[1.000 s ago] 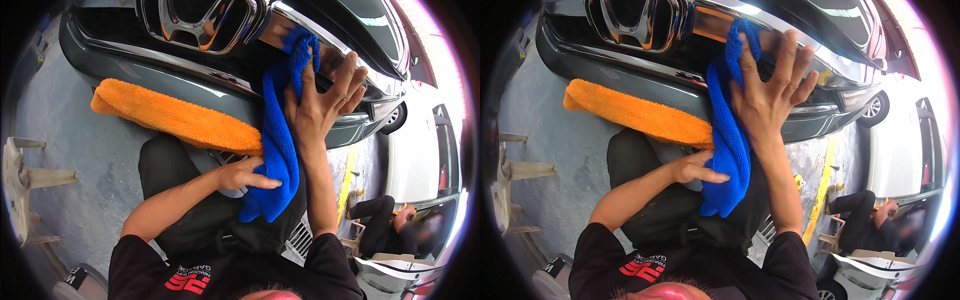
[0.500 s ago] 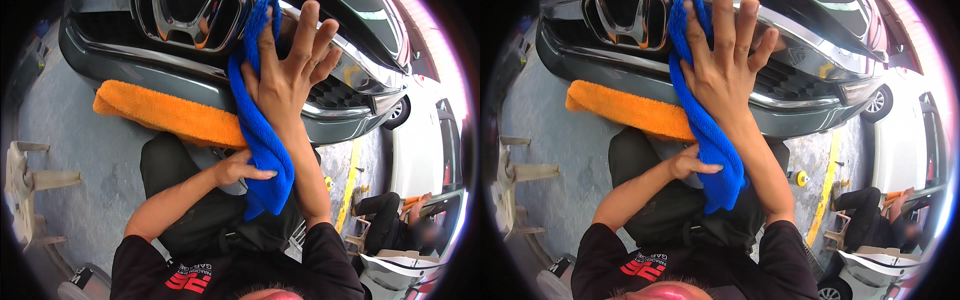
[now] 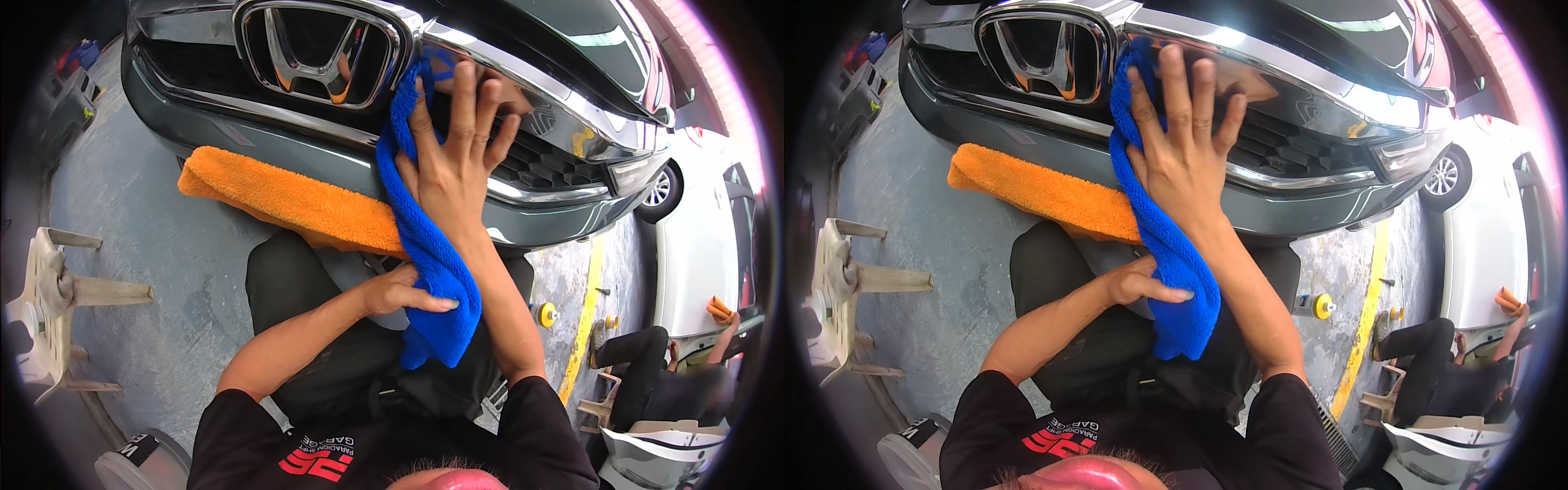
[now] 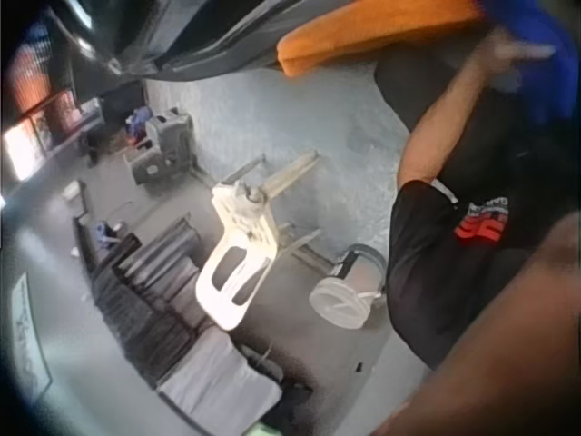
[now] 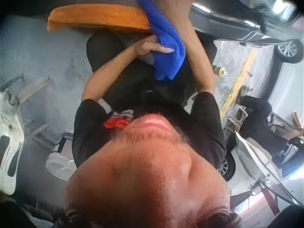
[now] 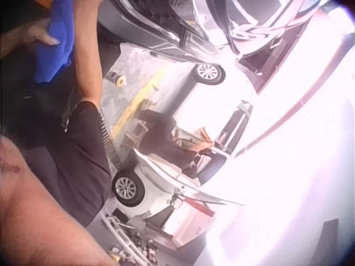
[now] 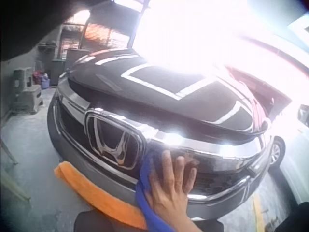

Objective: The person wipes the front bumper and grille of a dark-colored car using a blue microfiber cloth. They apply a cleaning product from a yellow bottle onto the cloth and continue wiping the chrome trim and surrounding areas.

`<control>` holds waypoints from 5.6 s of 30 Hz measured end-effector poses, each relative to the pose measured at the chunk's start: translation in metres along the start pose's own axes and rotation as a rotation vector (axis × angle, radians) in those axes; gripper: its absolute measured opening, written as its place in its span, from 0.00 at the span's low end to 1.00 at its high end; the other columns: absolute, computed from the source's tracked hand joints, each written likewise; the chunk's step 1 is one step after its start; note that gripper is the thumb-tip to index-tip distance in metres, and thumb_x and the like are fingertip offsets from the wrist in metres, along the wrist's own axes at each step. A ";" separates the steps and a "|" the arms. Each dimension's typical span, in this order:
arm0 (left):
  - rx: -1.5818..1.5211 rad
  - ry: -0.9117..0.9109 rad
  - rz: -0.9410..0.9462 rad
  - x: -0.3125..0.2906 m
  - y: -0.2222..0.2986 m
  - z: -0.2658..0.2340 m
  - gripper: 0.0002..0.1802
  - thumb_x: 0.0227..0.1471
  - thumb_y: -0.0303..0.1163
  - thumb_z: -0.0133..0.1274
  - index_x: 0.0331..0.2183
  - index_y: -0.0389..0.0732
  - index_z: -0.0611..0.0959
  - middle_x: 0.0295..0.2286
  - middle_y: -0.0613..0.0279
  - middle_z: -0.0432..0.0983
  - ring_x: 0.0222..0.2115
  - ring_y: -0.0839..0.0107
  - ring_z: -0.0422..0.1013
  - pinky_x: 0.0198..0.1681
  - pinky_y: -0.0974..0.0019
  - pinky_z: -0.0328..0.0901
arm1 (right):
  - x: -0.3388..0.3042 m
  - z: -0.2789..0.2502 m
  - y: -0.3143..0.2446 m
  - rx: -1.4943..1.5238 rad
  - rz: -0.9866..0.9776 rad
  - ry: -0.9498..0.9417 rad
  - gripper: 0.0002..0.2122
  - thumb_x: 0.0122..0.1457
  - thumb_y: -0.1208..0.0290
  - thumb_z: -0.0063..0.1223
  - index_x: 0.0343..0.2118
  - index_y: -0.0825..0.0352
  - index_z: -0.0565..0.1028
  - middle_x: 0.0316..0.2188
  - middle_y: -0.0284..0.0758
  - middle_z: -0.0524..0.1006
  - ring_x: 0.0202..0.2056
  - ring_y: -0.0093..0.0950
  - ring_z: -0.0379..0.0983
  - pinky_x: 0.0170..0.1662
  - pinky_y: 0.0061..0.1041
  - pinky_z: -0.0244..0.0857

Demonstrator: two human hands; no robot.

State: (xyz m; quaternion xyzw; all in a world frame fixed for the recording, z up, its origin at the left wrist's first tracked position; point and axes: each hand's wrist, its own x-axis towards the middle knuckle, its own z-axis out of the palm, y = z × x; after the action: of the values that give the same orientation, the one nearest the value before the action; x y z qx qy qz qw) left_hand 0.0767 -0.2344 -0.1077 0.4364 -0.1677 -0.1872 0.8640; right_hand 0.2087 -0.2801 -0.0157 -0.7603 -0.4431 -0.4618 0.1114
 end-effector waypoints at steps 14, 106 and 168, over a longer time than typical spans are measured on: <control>-0.191 0.016 -0.067 -0.012 -0.002 -0.010 0.27 0.53 0.27 0.65 0.55 0.34 0.82 0.50 0.54 0.82 0.56 0.64 0.75 0.64 0.57 0.64 | 0.037 -0.006 -0.017 0.116 0.100 0.114 0.33 0.54 0.65 0.67 0.67 0.51 0.74 0.78 0.50 0.43 0.79 0.52 0.29 0.76 0.56 0.17; 0.325 0.072 -0.079 -0.020 -0.011 -0.021 0.27 0.46 0.28 0.75 0.50 0.39 0.88 0.46 0.58 0.86 0.49 0.64 0.80 0.56 0.56 0.73 | 0.001 -0.012 -0.027 0.635 0.293 -0.094 0.46 0.52 0.81 0.59 0.76 0.51 0.58 0.29 0.39 0.76 0.26 0.41 0.78 0.32 0.42 0.74; 0.058 0.050 0.010 -0.010 0.005 -0.020 0.23 0.53 0.29 0.67 0.51 0.35 0.85 0.45 0.59 0.85 0.49 0.69 0.77 0.56 0.61 0.69 | 0.019 -0.016 -0.016 0.660 0.276 0.183 0.29 0.52 0.89 0.60 0.60 0.62 0.81 0.32 0.35 0.78 0.29 0.27 0.73 0.37 0.26 0.71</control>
State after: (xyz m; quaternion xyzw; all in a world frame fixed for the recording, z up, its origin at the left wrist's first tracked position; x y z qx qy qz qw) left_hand 0.0785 -0.2129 -0.1159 0.4648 -0.1538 -0.1669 0.8558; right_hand 0.1898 -0.2690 0.0049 -0.6917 -0.4497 -0.3408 0.4508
